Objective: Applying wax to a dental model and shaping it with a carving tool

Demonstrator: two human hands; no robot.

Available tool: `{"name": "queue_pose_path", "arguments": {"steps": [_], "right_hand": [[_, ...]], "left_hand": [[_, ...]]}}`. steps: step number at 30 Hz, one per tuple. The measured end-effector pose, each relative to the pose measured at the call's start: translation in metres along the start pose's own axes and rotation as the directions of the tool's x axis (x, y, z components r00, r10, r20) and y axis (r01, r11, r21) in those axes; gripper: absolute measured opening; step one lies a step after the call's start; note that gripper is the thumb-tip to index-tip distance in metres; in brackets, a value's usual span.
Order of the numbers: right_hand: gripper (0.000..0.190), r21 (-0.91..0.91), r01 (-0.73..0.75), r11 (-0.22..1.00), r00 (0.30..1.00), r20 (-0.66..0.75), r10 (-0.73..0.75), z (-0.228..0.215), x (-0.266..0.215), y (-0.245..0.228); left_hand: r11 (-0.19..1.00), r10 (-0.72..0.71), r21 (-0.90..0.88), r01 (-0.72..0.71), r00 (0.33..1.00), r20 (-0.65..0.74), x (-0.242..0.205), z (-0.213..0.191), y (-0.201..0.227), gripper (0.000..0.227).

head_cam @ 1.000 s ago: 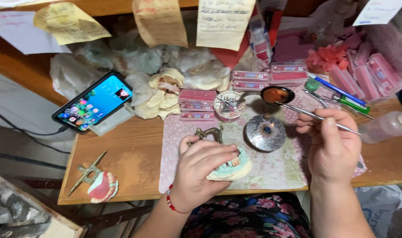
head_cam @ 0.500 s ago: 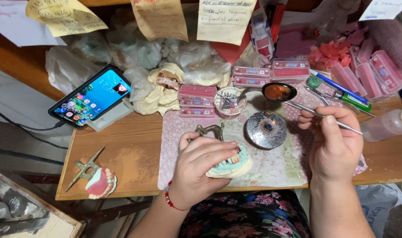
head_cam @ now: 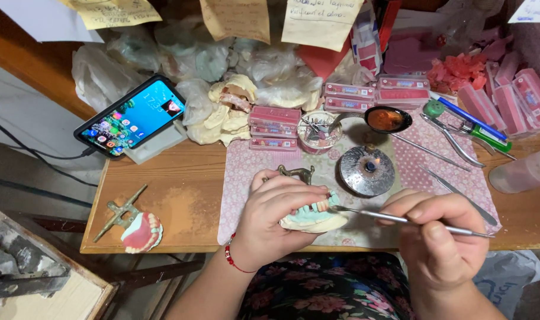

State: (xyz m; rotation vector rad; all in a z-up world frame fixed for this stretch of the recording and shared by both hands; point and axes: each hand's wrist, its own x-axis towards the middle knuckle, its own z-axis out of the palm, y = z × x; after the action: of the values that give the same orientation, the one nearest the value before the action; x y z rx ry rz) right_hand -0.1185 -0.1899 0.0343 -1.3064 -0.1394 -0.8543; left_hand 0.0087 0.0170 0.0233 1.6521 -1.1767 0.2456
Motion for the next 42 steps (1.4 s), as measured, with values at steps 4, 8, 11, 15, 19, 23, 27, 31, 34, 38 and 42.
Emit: {"name": "queue_pose_path", "arguments": {"steps": [4, 8, 11, 15, 19, 23, 27, 31, 34, 38, 42], "right_hand": [[0.021, -0.079, 0.030, 0.996, 0.996, 0.083, -0.023, 0.003, -0.001, -0.003], [0.017, -0.129, 0.088, 0.988, 0.986, 0.152, -0.068, 0.007, -0.002, -0.005], [0.016, -0.187, 0.146, 0.971, 0.970, 0.218, -0.104, 0.003, -0.001, -0.003], [0.015, -0.234, 0.180, 0.956, 0.964, 0.238, -0.123, -0.005, -0.002, -0.005], [0.015, -0.232, 0.183, 0.955, 0.963, 0.237, -0.128, -0.008, 0.002, -0.004], [0.016, -0.235, 0.178, 0.955, 0.957, 0.265, -0.113, -0.009, 0.004, -0.006], [0.016, -0.239, 0.157, 0.958, 0.965, 0.245, -0.097, -0.014, 0.004, -0.007], [0.018, -0.255, 0.169, 0.952, 0.958, 0.270, -0.097, -0.007, 0.003, -0.010], [0.016, -0.305, 0.268, 0.914, 0.910, 0.391, -0.137, -0.008, 0.009, -0.015], [0.012, -0.326, 0.291, 0.900, 0.922, 0.347, -0.172, -0.016, 0.008, -0.011], [0.013, -0.262, 0.138, 0.955, 0.943, -0.260, -0.208, -0.034, 0.040, 0.017]], "left_hand": [[0.999, -0.025, 0.032, 0.025, 1.000, -0.007, 0.000, 0.000, 0.002, 0.033], [0.999, -0.029, 0.025, 0.030, 1.000, -0.005, -0.001, -0.001, 0.001, 0.035], [0.999, -0.032, 0.020, 0.032, 0.999, 0.003, -0.001, -0.001, -0.001, 0.037], [0.999, -0.043, 0.000, 0.043, 0.999, 0.010, -0.003, 0.000, -0.002, 0.038], [0.999, -0.040, -0.015, 0.040, 0.999, 0.011, -0.002, 0.000, -0.003, 0.038], [0.999, -0.044, -0.028, 0.045, 0.999, 0.025, -0.002, 0.000, -0.002, 0.040], [0.999, -0.028, -0.045, 0.029, 0.999, 0.029, -0.001, -0.001, -0.002, 0.038], [0.998, -0.042, -0.052, 0.043, 0.999, 0.024, -0.001, -0.001, 0.000, 0.039], [0.998, -0.042, -0.050, 0.042, 0.999, 0.011, -0.001, -0.001, 0.000, 0.038], [0.998, -0.039, -0.048, 0.040, 0.999, 0.021, 0.000, -0.002, 0.001, 0.037], [0.997, -0.057, -0.058, 0.058, 0.998, 0.015, 0.003, -0.004, 0.004, 0.036]]}}
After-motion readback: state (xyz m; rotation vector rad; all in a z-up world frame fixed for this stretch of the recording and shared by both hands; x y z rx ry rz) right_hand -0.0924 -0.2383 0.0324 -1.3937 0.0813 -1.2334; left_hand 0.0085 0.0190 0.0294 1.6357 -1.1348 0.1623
